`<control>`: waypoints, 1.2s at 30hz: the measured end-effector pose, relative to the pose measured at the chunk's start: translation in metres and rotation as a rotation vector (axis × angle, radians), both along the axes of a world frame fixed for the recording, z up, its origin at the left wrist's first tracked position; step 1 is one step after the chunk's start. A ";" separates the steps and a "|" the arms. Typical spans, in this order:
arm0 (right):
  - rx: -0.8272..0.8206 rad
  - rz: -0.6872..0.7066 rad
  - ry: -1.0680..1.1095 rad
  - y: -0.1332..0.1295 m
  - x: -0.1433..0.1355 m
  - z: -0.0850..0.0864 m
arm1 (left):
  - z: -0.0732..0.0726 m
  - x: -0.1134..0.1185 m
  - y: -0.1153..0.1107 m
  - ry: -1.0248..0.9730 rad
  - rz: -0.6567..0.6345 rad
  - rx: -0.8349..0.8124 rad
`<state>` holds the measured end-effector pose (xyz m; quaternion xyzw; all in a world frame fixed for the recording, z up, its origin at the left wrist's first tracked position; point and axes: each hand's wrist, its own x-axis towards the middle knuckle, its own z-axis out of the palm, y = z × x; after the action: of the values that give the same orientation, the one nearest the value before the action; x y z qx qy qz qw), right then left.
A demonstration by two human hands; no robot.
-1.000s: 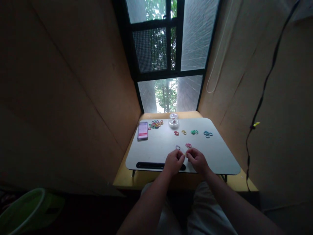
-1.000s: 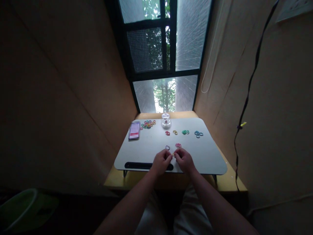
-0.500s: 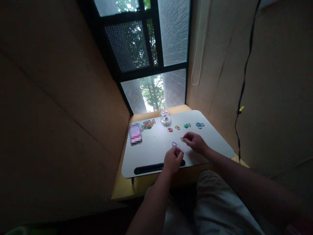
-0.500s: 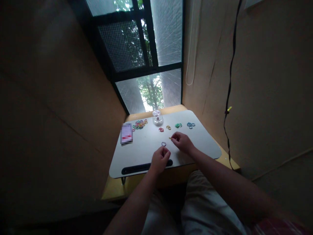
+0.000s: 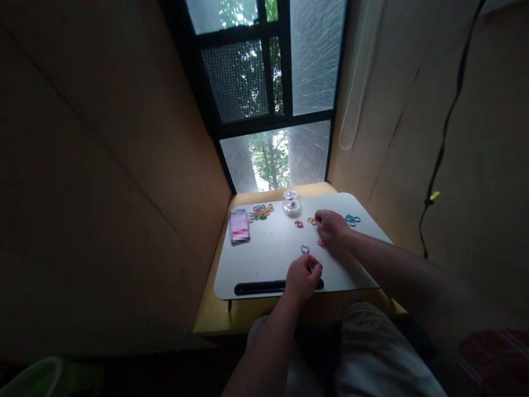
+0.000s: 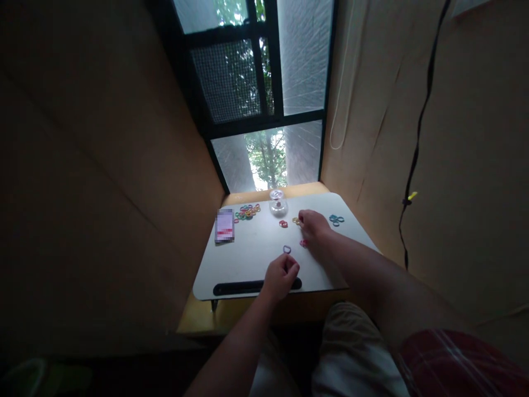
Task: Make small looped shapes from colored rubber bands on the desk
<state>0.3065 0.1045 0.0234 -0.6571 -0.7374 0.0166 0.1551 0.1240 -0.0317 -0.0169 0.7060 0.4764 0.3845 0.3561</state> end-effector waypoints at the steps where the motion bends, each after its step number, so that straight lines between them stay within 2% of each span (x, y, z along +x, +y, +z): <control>1: -0.002 -0.008 -0.018 0.001 0.000 -0.001 | 0.000 0.000 0.000 0.002 0.005 0.001; 10: -0.044 -0.023 -0.136 0.007 -0.013 -0.001 | 0.001 0.001 -0.001 0.024 0.011 0.018; 17: -0.105 -0.012 -0.178 0.006 -0.022 0.006 | 0.004 0.002 -0.002 0.037 0.024 0.016; 24: -0.103 0.005 -0.204 0.006 -0.018 0.014 | 0.004 0.003 -0.002 0.051 0.018 0.024; 36: -0.115 0.086 -0.223 0.003 -0.009 0.013 | 0.007 0.002 -0.003 0.094 0.005 0.010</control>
<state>0.2974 0.1077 0.0365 -0.6306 -0.7754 -0.0079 0.0333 0.1263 -0.0349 -0.0104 0.7237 0.4926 0.3543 0.3287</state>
